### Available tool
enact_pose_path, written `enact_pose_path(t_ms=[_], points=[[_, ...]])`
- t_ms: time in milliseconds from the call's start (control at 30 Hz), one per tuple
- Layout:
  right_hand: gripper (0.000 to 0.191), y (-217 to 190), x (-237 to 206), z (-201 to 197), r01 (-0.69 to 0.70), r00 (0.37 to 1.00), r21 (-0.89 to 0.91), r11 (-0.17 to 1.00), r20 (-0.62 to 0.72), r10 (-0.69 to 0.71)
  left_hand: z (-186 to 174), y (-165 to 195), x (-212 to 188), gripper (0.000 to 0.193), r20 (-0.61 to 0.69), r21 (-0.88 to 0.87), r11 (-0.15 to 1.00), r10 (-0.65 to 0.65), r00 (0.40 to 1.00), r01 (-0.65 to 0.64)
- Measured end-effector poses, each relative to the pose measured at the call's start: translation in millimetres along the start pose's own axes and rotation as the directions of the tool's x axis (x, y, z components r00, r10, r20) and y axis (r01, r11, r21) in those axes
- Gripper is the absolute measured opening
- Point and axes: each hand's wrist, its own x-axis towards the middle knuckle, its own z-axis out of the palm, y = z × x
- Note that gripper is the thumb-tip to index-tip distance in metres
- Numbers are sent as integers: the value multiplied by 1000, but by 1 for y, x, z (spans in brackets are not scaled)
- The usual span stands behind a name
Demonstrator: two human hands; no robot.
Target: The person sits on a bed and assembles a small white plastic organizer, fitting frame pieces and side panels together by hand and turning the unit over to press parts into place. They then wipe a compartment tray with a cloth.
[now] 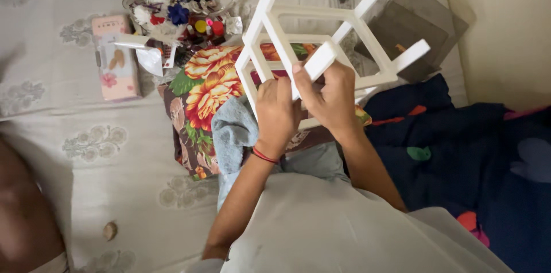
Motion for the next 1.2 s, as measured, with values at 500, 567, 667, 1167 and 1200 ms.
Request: enact_pose_path(t_ms=[500,567,667,1167,1200], points=[[17,11,-2,-76,-62,637,550,833,-620,457,42,-126,-53,14,-294,-321,924,-306,906,208],[23,22,-4,-107,276,737,285,918,-676,-12,40,-145,-61,13,-338,-549,732,-635,695,403],[28,50,-4,-120,401,765,36,915,-562,-314,47,-140,-72,16,-279,-133,957,-284,917,256],[17,176,-88,-88,-285,951,-10,959,-126,281,8,-95,-54,12,-148,-171,952,-278,949,252],[18,179,-94,-86,-304,942,19,952,-141,304,8,-95,-54,16,-156,-134,951,-298,942,278]])
